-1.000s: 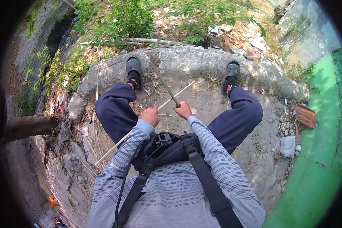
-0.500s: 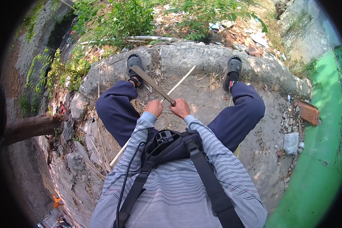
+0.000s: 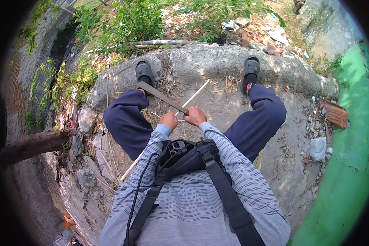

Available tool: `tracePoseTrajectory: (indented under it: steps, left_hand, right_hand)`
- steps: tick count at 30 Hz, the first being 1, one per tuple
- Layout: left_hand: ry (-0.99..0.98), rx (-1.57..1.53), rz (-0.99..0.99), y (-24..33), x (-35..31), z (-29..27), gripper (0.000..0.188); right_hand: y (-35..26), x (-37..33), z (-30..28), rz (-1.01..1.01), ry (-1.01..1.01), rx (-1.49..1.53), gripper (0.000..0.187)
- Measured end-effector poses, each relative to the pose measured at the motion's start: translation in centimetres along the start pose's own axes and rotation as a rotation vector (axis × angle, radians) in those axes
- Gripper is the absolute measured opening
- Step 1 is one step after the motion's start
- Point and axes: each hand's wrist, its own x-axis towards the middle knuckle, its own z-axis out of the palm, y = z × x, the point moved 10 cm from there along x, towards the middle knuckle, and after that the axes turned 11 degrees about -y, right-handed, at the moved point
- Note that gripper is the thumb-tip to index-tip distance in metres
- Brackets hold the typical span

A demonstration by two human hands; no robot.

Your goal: The person whittles a thin bamboo strip using a machete while seated outdoors.

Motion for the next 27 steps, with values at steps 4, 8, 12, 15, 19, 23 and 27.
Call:
tracePoseTrajectory:
  steps: [4,8,12,15,19,23,27]
  left_hand:
    - [-0.026,-0.04,0.065,-0.7,-2.4,-0.6,0.034]
    - [-0.02,-0.128,0.147,0.1,-6.5,-3.1,0.032]
    - [0.076,-0.028,0.078,1.5,-4.8,-3.2,0.03]
    - [0.108,-0.003,0.013,1.1,-2.6,-2.4,0.029]
    - [0.139,-0.041,-0.03,0.6,-2.0,-2.7,0.027]
    - [0.13,-0.108,0.023,1.0,-2.8,-3.1,0.023]
    - [0.141,-0.191,0.08,1.4,-3.4,-2.7,0.021]
  right_hand:
    - [2.7,1.7,-1.0,0.004,0.027,-0.079,0.03]
    - [11.0,1.7,-3.4,0.272,0.121,0.117,0.032]
    - [9.4,1.9,-2.0,0.187,0.128,0.129,0.035]
    - [2.5,0.5,0.8,0.088,-0.011,0.094,0.033]
    - [-1.1,-0.3,1.2,-0.004,-0.049,0.011,0.03]
    - [2.0,0.2,-1.0,0.125,0.033,0.025,0.031]
    - [4.4,0.8,-2.1,0.175,0.063,0.087,0.034]
